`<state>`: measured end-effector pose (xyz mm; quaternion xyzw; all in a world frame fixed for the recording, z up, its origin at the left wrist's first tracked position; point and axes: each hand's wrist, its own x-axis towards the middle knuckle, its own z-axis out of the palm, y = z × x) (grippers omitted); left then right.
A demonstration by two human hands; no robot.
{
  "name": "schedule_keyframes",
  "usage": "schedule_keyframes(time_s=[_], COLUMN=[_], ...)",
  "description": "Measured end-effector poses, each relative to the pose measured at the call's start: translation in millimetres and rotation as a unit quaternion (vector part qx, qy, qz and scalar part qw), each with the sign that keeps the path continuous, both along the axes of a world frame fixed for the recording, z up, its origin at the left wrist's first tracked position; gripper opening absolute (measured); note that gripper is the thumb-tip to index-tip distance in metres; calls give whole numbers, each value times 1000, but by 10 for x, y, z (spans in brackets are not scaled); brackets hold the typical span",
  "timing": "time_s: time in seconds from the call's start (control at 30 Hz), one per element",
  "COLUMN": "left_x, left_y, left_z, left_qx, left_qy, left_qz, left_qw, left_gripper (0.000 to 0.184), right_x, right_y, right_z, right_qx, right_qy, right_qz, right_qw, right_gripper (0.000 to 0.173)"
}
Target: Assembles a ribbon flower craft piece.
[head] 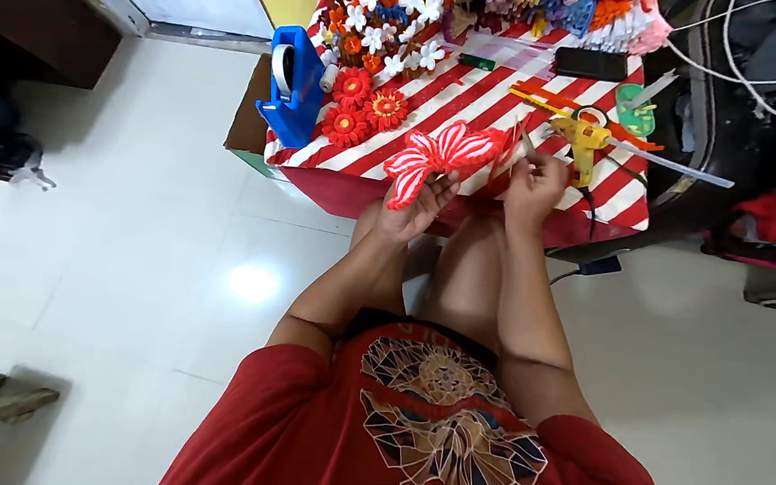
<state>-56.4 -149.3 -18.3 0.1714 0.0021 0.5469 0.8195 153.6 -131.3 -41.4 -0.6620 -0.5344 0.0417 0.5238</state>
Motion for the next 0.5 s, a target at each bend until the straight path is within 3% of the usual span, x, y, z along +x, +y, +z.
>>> schedule_keyframes(time_s=[0.1,0.2,0.3,0.5], left_x=[-20,15,68,83], left_y=[38,31,-13,-30], left_z=[31,78,98,58], left_qx=[-8,-17,-16,-15], left_qy=[16,21,26,40], left_qz=[25,21,6,-6], left_qw=[1000,999,1000,999], left_gripper=[30,34,33,34], right_x=[293,623,911,1111], right_y=[-160,-102,48,205], right_z=[-34,78,130,208], right_qx=[40,-71,-202,-286], right_qy=[47,38,23,-66], right_qz=[-128,-207,-108,9], right_qw=[990,975,973,956], right_gripper=[49,72,55,46])
